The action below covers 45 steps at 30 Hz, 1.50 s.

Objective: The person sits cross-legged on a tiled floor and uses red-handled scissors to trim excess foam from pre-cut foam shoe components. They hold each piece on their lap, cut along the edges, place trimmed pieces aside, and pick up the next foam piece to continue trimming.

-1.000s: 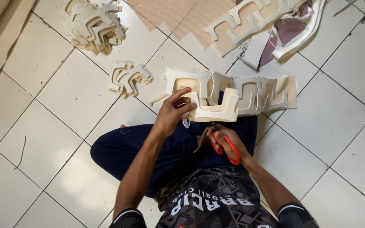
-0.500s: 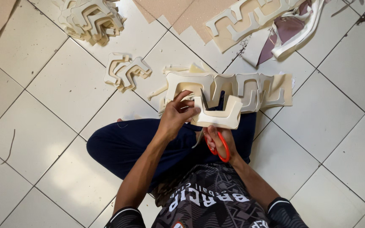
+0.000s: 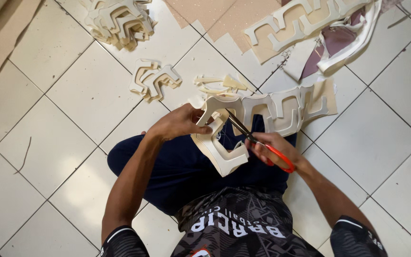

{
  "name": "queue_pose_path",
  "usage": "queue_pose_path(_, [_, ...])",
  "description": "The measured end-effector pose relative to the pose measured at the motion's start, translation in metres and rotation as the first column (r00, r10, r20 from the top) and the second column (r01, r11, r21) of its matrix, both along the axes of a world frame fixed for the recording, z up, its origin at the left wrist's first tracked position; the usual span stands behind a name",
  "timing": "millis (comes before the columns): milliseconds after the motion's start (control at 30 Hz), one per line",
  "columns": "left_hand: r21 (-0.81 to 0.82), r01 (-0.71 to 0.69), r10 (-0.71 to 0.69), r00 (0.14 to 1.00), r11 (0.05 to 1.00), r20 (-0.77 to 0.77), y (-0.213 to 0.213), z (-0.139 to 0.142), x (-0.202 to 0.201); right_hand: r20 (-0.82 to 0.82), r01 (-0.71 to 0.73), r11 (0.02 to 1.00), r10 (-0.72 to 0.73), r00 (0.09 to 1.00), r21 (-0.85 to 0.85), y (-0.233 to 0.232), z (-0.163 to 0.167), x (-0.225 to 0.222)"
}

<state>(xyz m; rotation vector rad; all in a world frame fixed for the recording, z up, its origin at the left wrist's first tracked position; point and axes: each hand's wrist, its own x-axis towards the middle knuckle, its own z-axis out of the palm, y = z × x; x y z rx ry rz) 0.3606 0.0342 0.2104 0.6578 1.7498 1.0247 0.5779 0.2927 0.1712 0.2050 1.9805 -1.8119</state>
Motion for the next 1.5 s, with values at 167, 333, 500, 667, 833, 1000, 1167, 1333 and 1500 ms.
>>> queue_pose_path(167, [0.142, -0.044, 0.029, 0.994, 0.989, 0.104, -0.004, 0.012, 0.004, -0.217, -0.075, 0.960, 0.137, 0.966, 0.270, 0.011, 0.007, -0.015])
queue_pose_path(333, [0.174, -0.036, 0.009, 0.988, 0.984, 0.154, -0.018, -0.031, 0.008, -0.076, 0.045, 0.881, -0.011, 0.997, 0.471, 0.013, 0.000, -0.014])
queue_pose_path(500, [0.323, -0.729, 0.504, 0.663, 0.604, 0.554, -0.027, -0.093, 0.030, 0.043, 0.272, 0.962, -0.272, 0.961, 0.007, 0.010, -0.013, -0.011])
queue_pose_path(667, [0.305, -0.901, 0.506, 0.426, 0.307, 0.750, -0.019, -0.101, 0.054, -0.094, 0.283, 0.952, -0.295, 0.951, -0.120, -0.030, -0.037, -0.010])
queue_pose_path(833, [0.256, -0.949, 0.613, 0.314, 0.182, 0.725, -0.026, -0.081, 0.056, -0.117, 0.235, 0.969, -0.242, 0.963, -0.072, -0.084, -0.042, -0.034])
queue_pose_path(1000, [0.366, -0.927, 0.774, 0.293, 0.085, 0.561, -0.041, -0.067, 0.062, -0.192, 0.122, 0.980, -0.151, 0.970, -0.155, -0.121, -0.030, -0.066])
queue_pose_path(1167, [0.403, -0.913, 0.788, 0.296, 0.067, 0.540, -0.042, -0.054, 0.077, -0.167, 0.098, 0.965, -0.142, 0.976, -0.245, -0.133, -0.023, -0.069])
queue_pose_path(1333, [0.397, -0.893, 0.802, 0.391, 0.211, 0.452, -0.053, -0.033, 0.072, -0.039, 0.160, 0.958, -0.174, 0.984, -0.237, -0.120, -0.012, -0.060])
queue_pose_path(1500, [0.340, -0.745, 0.743, 0.648, 0.574, 0.167, -0.070, -0.003, 0.065, -0.215, -0.105, 0.986, 0.074, 0.974, -0.133, -0.093, 0.003, -0.064])
